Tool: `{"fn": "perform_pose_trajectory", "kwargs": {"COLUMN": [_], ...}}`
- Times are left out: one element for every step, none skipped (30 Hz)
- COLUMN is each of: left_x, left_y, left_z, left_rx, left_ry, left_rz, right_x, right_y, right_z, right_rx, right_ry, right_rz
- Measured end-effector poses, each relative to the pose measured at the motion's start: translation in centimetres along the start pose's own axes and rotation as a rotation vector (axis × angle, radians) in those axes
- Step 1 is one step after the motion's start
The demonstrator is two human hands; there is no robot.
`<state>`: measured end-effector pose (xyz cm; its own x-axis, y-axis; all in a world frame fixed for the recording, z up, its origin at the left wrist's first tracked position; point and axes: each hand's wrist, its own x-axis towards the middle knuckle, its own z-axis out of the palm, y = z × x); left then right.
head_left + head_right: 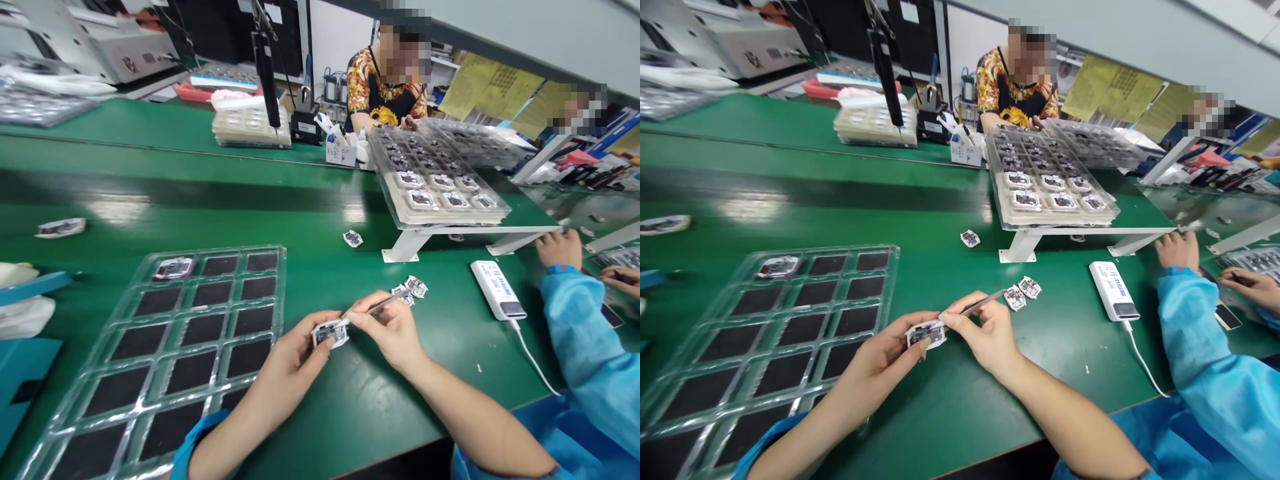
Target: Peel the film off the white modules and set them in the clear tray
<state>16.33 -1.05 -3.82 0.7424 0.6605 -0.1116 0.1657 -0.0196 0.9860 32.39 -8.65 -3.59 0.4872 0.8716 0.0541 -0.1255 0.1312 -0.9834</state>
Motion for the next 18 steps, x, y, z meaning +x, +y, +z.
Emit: {"fn": "perform_pose_trajectory", "kwargs": {"left_x": [0.00,0.01,0.02,0.03,0.03,0.04,0.03,0.03,0.03,0.03,0.03,0.03,0.04,0.04,0.04,0.03,0.02,0.00], "left_y": [0.00,0.00,0.00,0.00,0.00,0.01,0.02,0.03,0.04,0.05,0.05,0.04,0.01,-0.02,-0.05,-0.09,-0.10,-0.10], "left_z": [0.02,0.04,0.06,0.07,0.07,0.06,0.04,0.02,0.00,-0.01,-0.01,0.00,0.02,0.04,0.06,0.07,0.08,0.07], "left_rx": [0.000,0.001,0.002,0.003,0.003,0.001,-0.001,-0.004,-0.007,-0.009,-0.009,-0.009,-0.008,-0.008,-0.008,-0.008,-0.007,-0.008], "left_ry": [0.000,-0.001,-0.002,-0.002,-0.002,-0.001,0.001,0.004,0.007,0.010,0.012,0.014,0.016,0.017,0.019,0.022,0.026,0.031], "left_rz": [-0.001,-0.002,-0.003,-0.005,-0.007,-0.011,-0.017,-0.022,-0.025,-0.026,-0.027,-0.026,-0.025,-0.024,-0.025,-0.026,-0.027,-0.028], "right_x": [-0.01,-0.02,-0.02,-0.02,-0.01,-0.01,-0.01,-0.02,-0.02,-0.04,-0.05,-0.07,-0.10,-0.12,-0.14,-0.17,-0.18,-0.20], "right_y": [-0.05,-0.09,-0.11,-0.13,-0.14,-0.14,-0.13,-0.11,-0.09,-0.06,-0.03,0.00,0.03,0.05,0.07,0.09,0.10,0.11], "right_z": [0.00,-0.01,-0.02,-0.04,-0.06,-0.08,-0.09,-0.09,-0.08,-0.06,-0.05,-0.03,-0.02,-0.01,-0.01,-0.01,-0.02,-0.02], "right_rx": [-0.007,-0.013,-0.017,-0.018,-0.016,-0.013,-0.009,-0.003,0.001,0.005,0.007,0.010,0.011,0.011,0.009,0.007,0.005,0.004], "right_ry": [-0.001,-0.001,-0.002,-0.004,-0.006,-0.009,-0.011,-0.013,-0.012,-0.011,-0.010,-0.012,-0.015,-0.018,-0.020,-0.021,-0.021,-0.022], "right_rz": [-0.003,-0.004,-0.005,-0.005,-0.004,-0.002,0.000,0.000,-0.001,-0.004,-0.008,-0.012,-0.018,-0.024,-0.030,-0.038,-0.045,-0.052]}}
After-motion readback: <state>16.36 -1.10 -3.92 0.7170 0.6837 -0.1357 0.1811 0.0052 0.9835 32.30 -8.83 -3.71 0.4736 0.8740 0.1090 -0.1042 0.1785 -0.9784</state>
